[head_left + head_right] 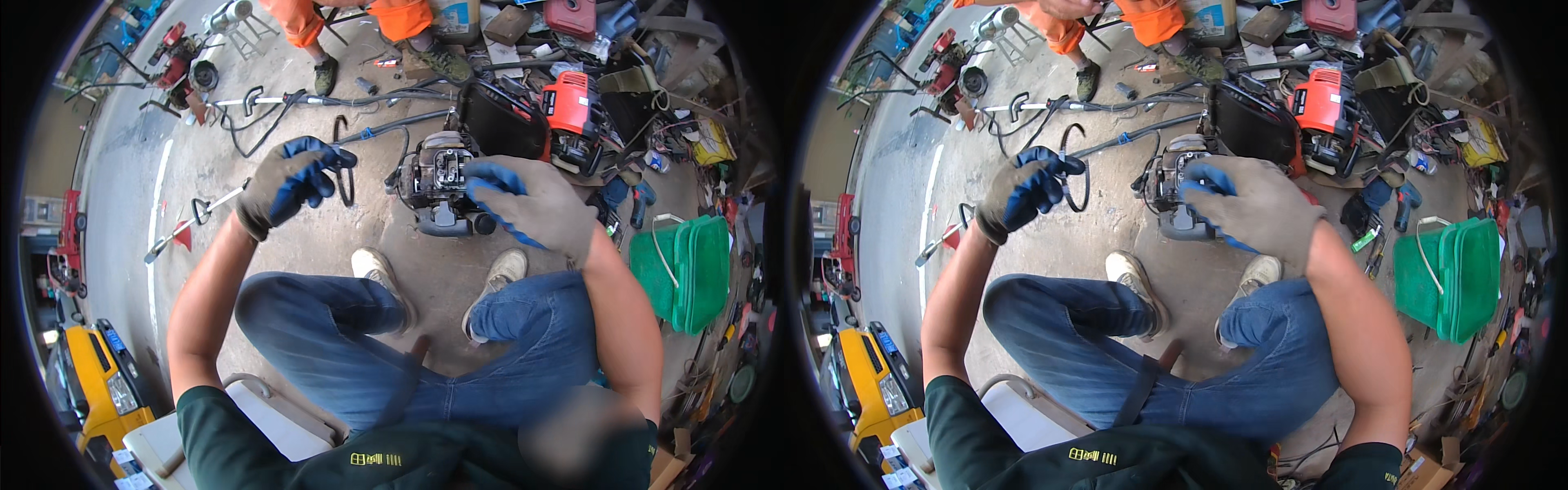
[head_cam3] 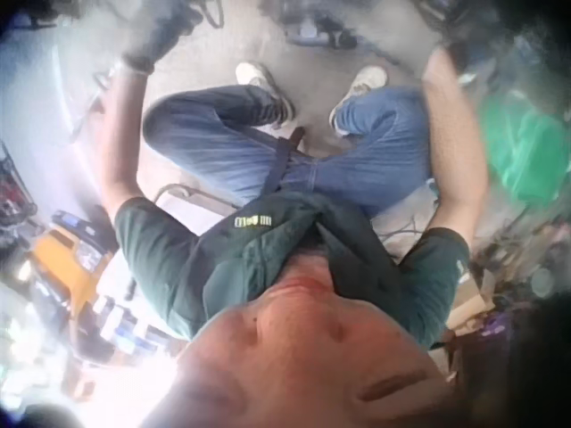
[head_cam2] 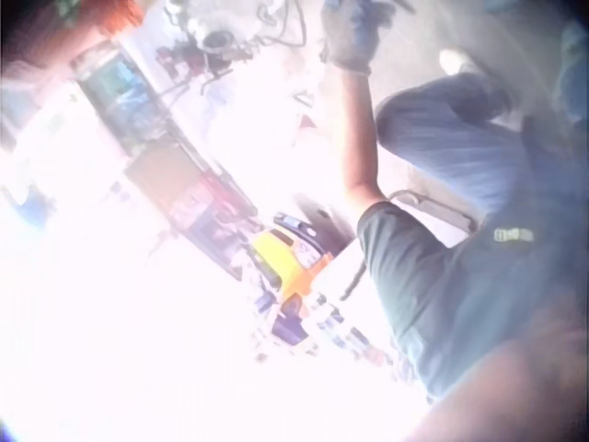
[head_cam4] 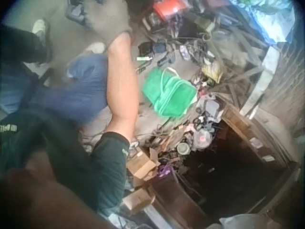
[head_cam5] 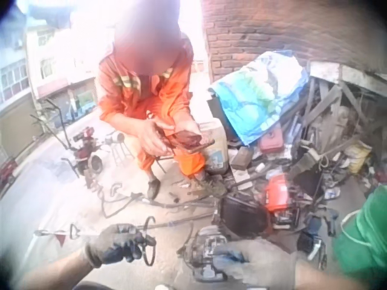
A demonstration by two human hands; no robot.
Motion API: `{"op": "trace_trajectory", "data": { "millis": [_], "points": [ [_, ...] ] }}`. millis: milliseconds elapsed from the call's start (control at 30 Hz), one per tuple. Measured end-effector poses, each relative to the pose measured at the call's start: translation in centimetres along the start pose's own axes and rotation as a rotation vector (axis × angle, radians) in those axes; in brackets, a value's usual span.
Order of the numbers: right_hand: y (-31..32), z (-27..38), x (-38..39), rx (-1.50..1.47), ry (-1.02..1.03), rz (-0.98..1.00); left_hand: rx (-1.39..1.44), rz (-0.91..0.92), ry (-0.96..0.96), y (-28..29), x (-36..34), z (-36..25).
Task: The person sits on the ground and repairs a small engine using pliers and a wrench. They remove and reattach components, tighten bolts, and inspect parts while another person in orange workwear stands nearby.
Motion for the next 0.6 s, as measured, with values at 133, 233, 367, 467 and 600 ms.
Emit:
{"op": "trace_trajectory", "data": {
  "millis": [133,233,367,467,600],
  "points": [
    [-2.2,-0.3,-0.8,-0.476,-0.112,0.033,0.024,0.076,-0.01,-8.8,1.3,-0.7],
    [-1.7,0.2,0.1,-0.533,0.224,0.063,-0.125,0.139,-0.015,-14.2,2.3,0.0],
    [-1.5,-1.5,2.0,-0.441,0.236,0.035,-0.254,0.173,-0.18,-17.1,2.6,1.3],
    [-1.4,-1.8,4.1,-0.505,0.061,0.043,-0.308,0.266,-0.25,-17.2,1.8,2.0],
    [0.1,-2.9,4.7,-0.572,-0.274,-0.158,-0.239,0.134,0.068,-13.4,-1.7,4.4]
  ]
}}
Point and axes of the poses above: each hand's wrist, its own x-axis away from the middle knuckle, its own y-axis out of the back of the hand, z = x × y, the point moved 7 cm from there along -x, towards the middle knuckle, and after that the axes turned 2 degrees about y, right-handed, at the moved point
